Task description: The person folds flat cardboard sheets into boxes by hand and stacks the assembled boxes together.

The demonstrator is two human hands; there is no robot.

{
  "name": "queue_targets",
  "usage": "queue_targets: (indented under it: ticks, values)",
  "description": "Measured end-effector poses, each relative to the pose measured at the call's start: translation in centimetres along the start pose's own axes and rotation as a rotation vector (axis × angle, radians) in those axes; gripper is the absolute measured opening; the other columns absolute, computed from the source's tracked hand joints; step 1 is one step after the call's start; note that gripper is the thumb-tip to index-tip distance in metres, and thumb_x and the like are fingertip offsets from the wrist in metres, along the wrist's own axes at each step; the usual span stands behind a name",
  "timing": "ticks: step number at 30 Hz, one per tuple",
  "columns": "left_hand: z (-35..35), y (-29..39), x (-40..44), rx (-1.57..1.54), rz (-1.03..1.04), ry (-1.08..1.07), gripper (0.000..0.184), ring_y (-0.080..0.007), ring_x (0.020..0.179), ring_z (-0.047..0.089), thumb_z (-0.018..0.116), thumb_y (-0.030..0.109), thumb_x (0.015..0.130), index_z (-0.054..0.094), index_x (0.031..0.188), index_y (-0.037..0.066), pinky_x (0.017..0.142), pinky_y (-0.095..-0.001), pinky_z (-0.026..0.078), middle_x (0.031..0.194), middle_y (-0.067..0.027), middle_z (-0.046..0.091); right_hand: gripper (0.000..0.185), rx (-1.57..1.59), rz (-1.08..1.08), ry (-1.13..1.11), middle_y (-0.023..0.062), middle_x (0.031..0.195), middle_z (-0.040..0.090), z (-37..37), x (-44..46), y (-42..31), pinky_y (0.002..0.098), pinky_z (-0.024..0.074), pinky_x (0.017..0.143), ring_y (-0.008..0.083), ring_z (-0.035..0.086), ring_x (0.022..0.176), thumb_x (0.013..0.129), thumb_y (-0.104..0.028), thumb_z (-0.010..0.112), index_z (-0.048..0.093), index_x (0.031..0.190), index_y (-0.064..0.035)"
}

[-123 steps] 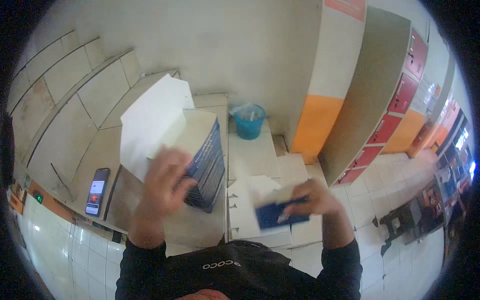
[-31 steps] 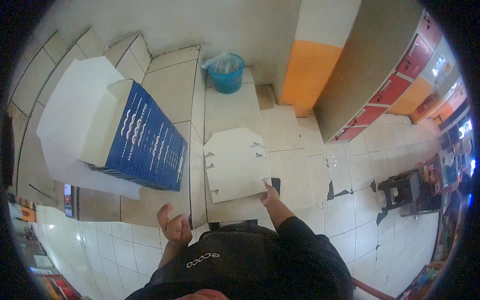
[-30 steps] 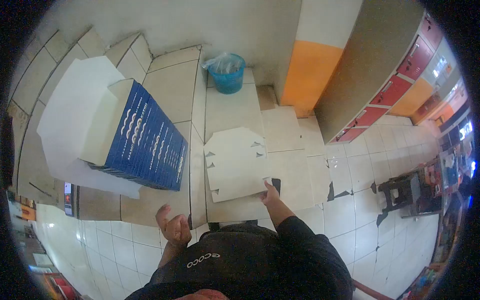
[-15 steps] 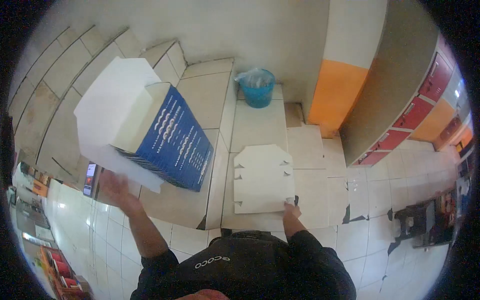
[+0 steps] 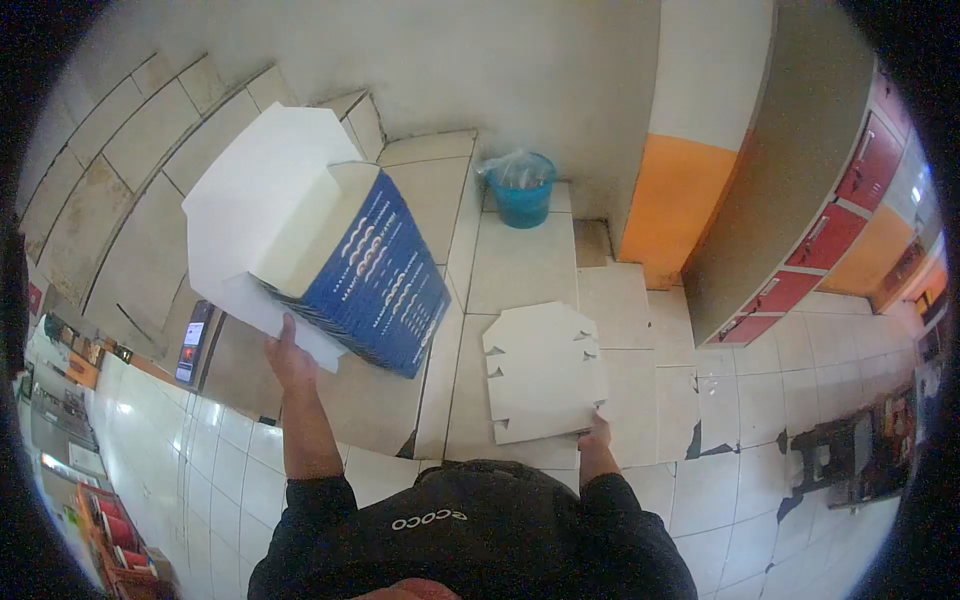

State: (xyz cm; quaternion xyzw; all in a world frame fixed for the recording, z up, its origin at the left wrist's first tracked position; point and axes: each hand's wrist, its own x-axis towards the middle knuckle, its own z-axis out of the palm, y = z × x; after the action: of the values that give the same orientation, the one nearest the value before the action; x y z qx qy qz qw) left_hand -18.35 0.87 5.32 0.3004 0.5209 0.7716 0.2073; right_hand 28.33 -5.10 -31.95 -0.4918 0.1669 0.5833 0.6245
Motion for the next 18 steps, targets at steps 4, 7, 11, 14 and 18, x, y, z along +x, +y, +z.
queue_targets:
  ticks: [4, 7, 11, 14, 18]
  values:
    - [5.1, 0.3, -4.1, -0.173, -0.096, -0.054, 0.026, -0.0177, 0.089, 0.057, 0.057, 0.005, 0.085, 0.054, 0.11, -0.003, 0.08, -0.0295, 0.044, 0.103, -0.011, 0.06, 0.044, -0.04, -0.077, -0.082, 0.0125, 0.117, 0.052, -0.5, 0.6, -1.9, 0.0482, 0.0382, 0.092, 0.0294, 0.049, 0.11, 0.084, -0.02, 0.06, 0.046, 0.122, -0.0015]
    - [7.6, -0.7, -6.0, -0.275, -0.1, -0.161, 0.028, -0.0192, 0.095, 0.056, 0.053, 0.003, 0.087, 0.052, 0.113, -0.005, 0.084, -0.0314, 0.043, 0.108, -0.0115, 0.058, 0.043, -0.072, -0.35, -0.126, 0.0115, 0.112, 0.054, 1.0, -2.6, -6.0, 0.0416, 0.0438, 0.087, 0.0275, 0.054, 0.101, 0.084, -0.019, 0.06, 0.047, 0.12, -0.0002]
    - [11.7, -1.1, -10.0, -0.307, -0.123, -0.269, 0.034, -0.0207, 0.101, 0.053, 0.052, 0.002, 0.085, 0.048, 0.118, -0.005, 0.089, -0.0325, 0.04, 0.112, -0.0114, 0.056, 0.041, -0.002, -0.589, -0.317, 0.0116, 0.107, 0.056, -0.6, -6.2, -14.5, 0.0389, 0.0482, 0.08, 0.0261, 0.058, 0.092, 0.083, -0.019, 0.059, 0.049, 0.118, -0.0003]
    - [13.2, -4.2, -12.2, -0.271, -0.156, -0.304, 0.035, -0.021, 0.102, 0.052, 0.051, 0.001, 0.085, 0.046, 0.119, -0.006, 0.09, -0.0324, 0.038, 0.113, -0.0113, 0.055, 0.043, -0.172, -0.829, -0.231, 0.0123, 0.109, 0.054, -2.1, -11.4, -19.6, 0.0383, 0.0473, 0.082, 0.0262, 0.055, 0.098, 0.084, -0.021, 0.058, 0.046, 0.12, 0.0004]
    - [13.6, -11.6, -14.8, -0.292, -0.185, -0.328, 0.032, -0.0204, 0.1, 0.052, 0.051, 0.002, 0.086, 0.048, 0.117, -0.006, 0.09, -0.0315, 0.038, 0.111, -0.011, 0.056, 0.047, -0.12, -1.013, -0.163, 0.0133, 0.111, 0.053, -5.1, -16.1, -23.4, 0.0386, 0.0464, 0.083, 0.0259, 0.055, 0.099, 0.085, -0.023, 0.059, 0.045, 0.12, 0.0033]
